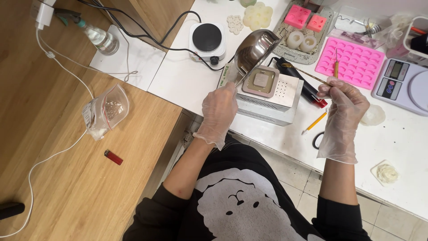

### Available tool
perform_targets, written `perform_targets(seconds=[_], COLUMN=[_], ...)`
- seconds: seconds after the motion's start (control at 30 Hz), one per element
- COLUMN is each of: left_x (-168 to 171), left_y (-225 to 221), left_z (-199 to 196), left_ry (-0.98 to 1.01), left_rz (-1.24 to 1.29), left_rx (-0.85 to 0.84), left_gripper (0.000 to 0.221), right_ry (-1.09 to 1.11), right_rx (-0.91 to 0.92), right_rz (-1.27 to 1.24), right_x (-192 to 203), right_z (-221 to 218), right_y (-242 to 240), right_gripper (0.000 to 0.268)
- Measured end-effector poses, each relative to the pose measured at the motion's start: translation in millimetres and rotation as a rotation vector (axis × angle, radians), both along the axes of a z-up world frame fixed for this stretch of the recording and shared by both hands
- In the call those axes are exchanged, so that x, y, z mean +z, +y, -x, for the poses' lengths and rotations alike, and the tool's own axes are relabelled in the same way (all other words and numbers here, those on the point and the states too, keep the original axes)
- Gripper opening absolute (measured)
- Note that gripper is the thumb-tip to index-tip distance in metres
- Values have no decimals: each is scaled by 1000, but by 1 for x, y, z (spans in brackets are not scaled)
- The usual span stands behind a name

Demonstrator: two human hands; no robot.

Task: Stirring melted wax in a pot and pouring it into a silicone mold to create a candle.

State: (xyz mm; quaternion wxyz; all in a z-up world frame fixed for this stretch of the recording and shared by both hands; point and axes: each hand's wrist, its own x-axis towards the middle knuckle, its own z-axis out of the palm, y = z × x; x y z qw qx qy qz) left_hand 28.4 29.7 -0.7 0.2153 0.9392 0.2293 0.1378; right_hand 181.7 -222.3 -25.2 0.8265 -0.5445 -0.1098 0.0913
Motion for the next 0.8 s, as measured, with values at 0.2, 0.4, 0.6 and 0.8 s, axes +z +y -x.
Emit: perform_targets(seconds=[0.2, 0.4, 0.6, 0.8], left_x=[-8, -10, -18, -11], left_y=[1, 0, -1, 3], left_z=[-2, -3, -9, -5], left_ry=[-39, -33, -66, -80], left_rz=[4, 1, 73, 77], left_rx=[3, -2, -2, 47], left_gripper=[8, 11, 14, 17], right_ry=[6, 7, 14, 18], right_rx=[-3, 11, 1, 11], right_rz=[6, 11, 36, 8], right_x=[-3, -7, 1, -2], right_z=[-2, -3, 3, 1], right_y=[0, 1, 3, 1], right_gripper=[14, 15, 15, 15])
